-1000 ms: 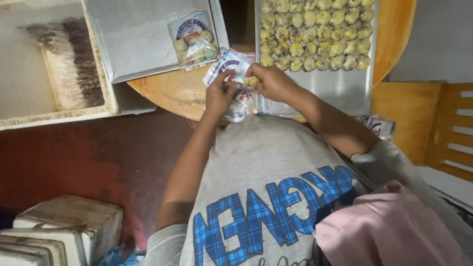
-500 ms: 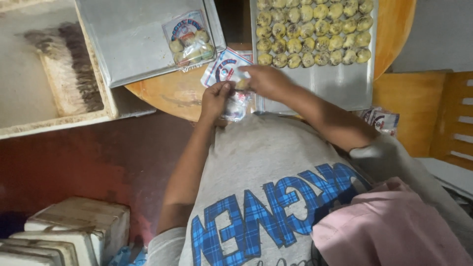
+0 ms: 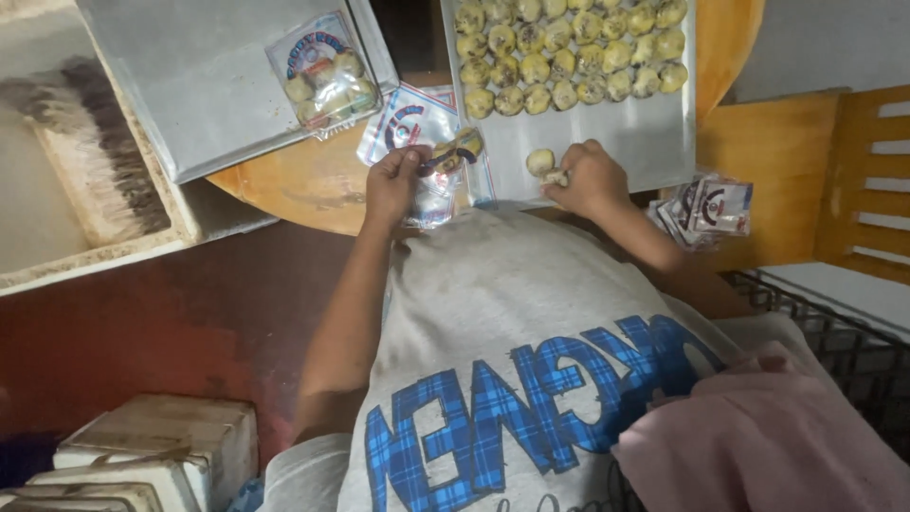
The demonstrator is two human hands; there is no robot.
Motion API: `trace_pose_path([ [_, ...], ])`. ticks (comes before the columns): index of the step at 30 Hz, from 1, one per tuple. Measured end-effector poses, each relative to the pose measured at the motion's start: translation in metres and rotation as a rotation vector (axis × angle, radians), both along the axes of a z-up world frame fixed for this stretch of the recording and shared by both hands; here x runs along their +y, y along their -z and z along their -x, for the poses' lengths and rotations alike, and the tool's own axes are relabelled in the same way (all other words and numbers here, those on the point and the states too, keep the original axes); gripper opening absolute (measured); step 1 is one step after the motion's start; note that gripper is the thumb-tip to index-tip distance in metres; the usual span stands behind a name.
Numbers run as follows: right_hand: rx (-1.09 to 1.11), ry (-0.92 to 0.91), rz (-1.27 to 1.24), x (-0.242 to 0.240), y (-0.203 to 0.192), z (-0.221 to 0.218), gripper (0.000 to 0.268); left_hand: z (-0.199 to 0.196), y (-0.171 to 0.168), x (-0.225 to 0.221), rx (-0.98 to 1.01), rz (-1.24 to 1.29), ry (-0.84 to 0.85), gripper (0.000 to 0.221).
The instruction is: The person places small round food items from a metal tray into clear plastic bags. They pick up the items by hand and arrange them inside the bags, then set the filled bags on the tray. The process is repeated for several bags.
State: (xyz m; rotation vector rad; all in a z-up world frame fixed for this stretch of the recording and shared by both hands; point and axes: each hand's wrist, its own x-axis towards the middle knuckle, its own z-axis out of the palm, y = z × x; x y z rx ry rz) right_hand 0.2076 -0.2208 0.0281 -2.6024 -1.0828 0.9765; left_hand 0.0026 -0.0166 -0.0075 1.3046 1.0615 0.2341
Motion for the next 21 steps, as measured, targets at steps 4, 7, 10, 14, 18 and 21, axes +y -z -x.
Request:
trace_pose_path([
  [4, -0.037, 0.003, -0.018, -0.006, 0.034, -0.018, 0.035, -0.003, 0.005, 0.000, 0.001, -0.002, -0.032, 0.021],
  [7, -0.141, -0.196, 0.052, 0.003, 0.033, -0.027, 0.034, -0.001, 0.019, 0.001, -0.038, -0.007, -0.054, 0.019],
  [10, -0.388, -0.402, 0.034, 0.014, 0.043, -0.032, 0.021, -0.001, 0.020, 0.000, 0.001, -0.045, -0.033, 0.018],
  [14, -0.257, -0.363, 0.192, 0.046, 0.014, -0.035, 0.019, 0.001, 0.012, 0.001, 0.003, -0.087, 0.014, 0.019],
  [18, -0.017, -0.360, -0.556, 0.094, -0.026, -0.018, 0.024, 0.001, 0.008, -0.002, -0.049, -0.087, -0.010, 0.024],
  [21, 0.433, -0.170, -0.433, 0.140, -0.050, 0.012, 0.019, 0.002, 0.021, -0.004, -0.070, -0.067, -0.025, 0.026],
])
